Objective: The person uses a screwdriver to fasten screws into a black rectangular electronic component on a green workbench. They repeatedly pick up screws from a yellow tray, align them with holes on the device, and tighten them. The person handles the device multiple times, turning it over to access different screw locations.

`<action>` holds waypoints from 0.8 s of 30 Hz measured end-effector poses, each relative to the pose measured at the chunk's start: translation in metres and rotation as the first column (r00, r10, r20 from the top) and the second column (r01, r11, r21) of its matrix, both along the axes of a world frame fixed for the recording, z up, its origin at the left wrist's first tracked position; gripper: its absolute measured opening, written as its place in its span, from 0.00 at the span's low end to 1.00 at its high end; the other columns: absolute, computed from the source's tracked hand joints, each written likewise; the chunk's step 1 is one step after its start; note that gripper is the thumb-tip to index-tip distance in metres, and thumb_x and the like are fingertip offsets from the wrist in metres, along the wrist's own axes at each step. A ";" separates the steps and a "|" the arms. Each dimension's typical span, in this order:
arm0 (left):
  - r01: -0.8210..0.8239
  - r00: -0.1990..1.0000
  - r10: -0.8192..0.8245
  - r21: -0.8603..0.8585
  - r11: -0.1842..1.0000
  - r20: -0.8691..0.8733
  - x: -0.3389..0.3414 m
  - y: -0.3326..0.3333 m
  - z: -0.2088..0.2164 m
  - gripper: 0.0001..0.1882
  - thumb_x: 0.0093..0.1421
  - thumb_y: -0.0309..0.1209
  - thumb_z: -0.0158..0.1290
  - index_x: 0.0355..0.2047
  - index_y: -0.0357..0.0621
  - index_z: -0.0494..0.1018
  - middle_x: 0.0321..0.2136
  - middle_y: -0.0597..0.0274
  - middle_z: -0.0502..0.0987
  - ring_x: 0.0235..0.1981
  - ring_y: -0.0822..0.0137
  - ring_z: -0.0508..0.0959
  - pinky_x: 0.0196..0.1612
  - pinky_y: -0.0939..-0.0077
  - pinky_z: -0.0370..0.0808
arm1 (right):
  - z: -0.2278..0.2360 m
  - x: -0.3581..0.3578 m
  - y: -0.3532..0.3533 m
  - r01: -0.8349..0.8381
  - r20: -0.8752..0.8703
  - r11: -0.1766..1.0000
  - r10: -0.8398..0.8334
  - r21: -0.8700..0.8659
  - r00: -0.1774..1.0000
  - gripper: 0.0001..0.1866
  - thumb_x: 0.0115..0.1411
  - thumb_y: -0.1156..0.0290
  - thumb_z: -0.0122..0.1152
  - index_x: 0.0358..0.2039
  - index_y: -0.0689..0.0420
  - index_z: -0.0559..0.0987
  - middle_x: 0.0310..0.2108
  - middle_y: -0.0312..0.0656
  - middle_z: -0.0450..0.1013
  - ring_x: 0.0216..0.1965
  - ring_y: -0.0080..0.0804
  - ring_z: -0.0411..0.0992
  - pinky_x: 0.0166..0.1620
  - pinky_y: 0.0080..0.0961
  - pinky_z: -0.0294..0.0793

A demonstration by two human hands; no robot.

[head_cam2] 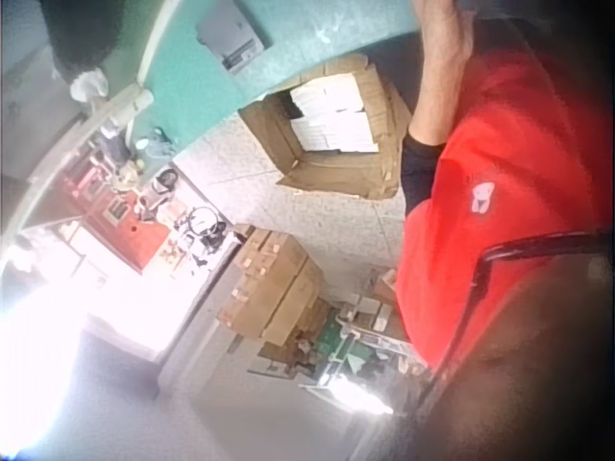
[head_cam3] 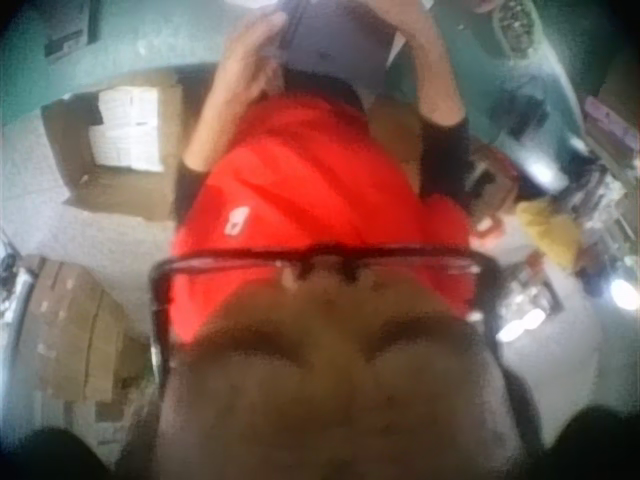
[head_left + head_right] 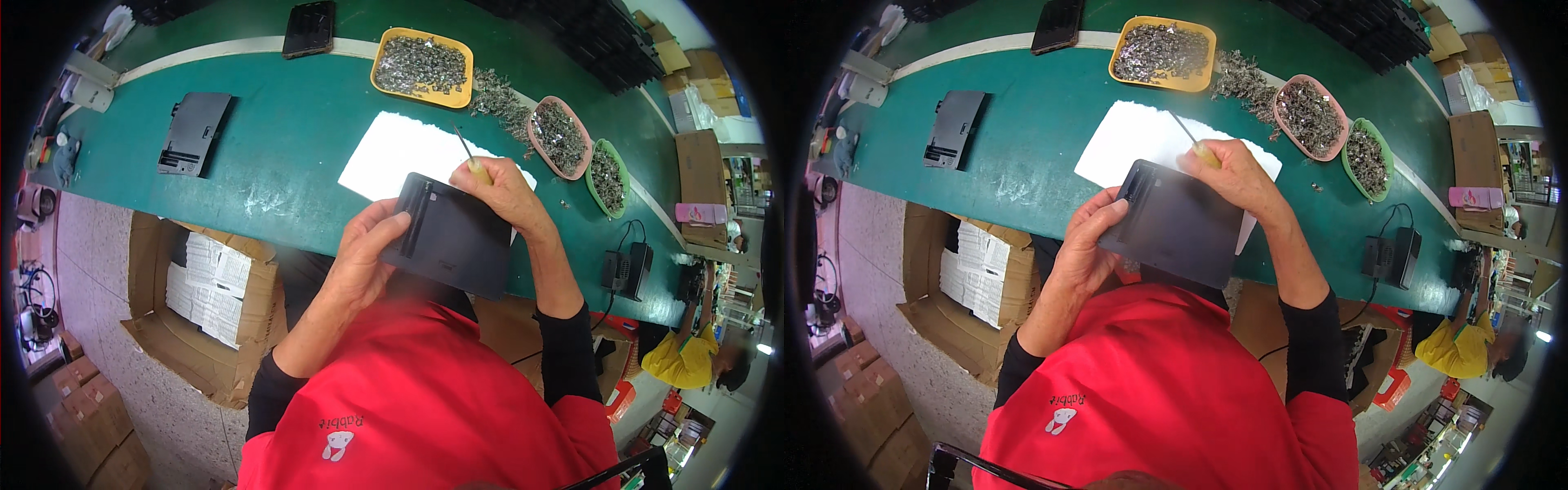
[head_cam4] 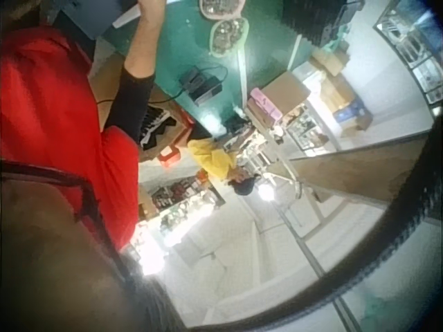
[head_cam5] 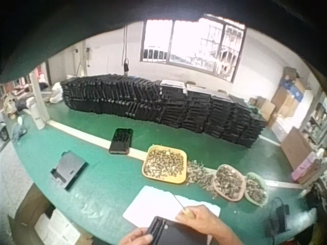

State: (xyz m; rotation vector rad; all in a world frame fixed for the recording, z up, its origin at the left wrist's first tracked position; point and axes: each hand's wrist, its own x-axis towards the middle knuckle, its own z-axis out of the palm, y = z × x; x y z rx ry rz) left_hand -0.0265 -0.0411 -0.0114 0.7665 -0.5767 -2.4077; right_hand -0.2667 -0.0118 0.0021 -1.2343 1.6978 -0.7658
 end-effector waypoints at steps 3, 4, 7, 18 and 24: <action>-0.044 0.988 0.074 -0.207 0.977 0.138 -0.005 0.003 0.000 0.21 0.65 0.28 0.51 0.57 0.32 0.65 0.42 0.57 0.77 0.41 0.72 0.78 0.45 0.76 0.76 | 0.005 -0.003 0.001 -0.005 -0.340 0.989 -0.047 -0.151 0.939 0.18 0.64 0.56 0.57 0.39 0.59 0.80 0.23 0.44 0.75 0.25 0.41 0.73 0.33 0.33 0.72; -0.029 0.975 0.098 -0.321 0.947 0.201 -0.004 0.004 -0.007 0.22 0.65 0.27 0.50 0.58 0.33 0.65 0.42 0.57 0.77 0.42 0.72 0.77 0.46 0.76 0.75 | 0.010 0.000 0.003 -0.003 -0.384 0.989 -0.055 -0.148 0.922 0.18 0.64 0.56 0.55 0.40 0.59 0.79 0.24 0.46 0.75 0.27 0.46 0.74 0.33 0.36 0.72; 0.009 0.932 0.148 -0.429 0.903 0.331 -0.003 0.001 -0.013 0.23 0.65 0.25 0.49 0.60 0.34 0.63 0.41 0.60 0.77 0.42 0.74 0.76 0.46 0.79 0.73 | 0.017 0.009 0.014 -0.117 -0.520 0.974 -0.002 -0.196 0.854 0.14 0.65 0.61 0.54 0.43 0.57 0.79 0.26 0.47 0.76 0.29 0.50 0.75 0.34 0.40 0.73; 0.223 0.713 0.372 -0.694 0.684 0.595 -0.014 -0.006 -0.017 0.25 0.63 0.25 0.48 0.61 0.39 0.62 0.33 0.54 0.78 0.34 0.66 0.78 0.38 0.69 0.73 | 0.014 0.027 0.016 -0.405 -0.782 0.897 0.119 -0.180 0.612 0.15 0.61 0.72 0.57 0.50 0.52 0.78 0.25 0.42 0.74 0.27 0.43 0.75 0.29 0.38 0.74; 0.462 0.611 0.352 -0.681 0.568 0.709 -0.017 -0.019 -0.007 0.25 0.64 0.30 0.49 0.61 0.40 0.63 0.35 0.36 0.79 0.38 0.40 0.81 0.42 0.55 0.75 | 0.004 0.029 0.015 -0.425 -0.789 0.893 0.154 -0.146 0.595 0.18 0.62 0.71 0.55 0.54 0.51 0.75 0.23 0.44 0.74 0.25 0.43 0.76 0.27 0.39 0.75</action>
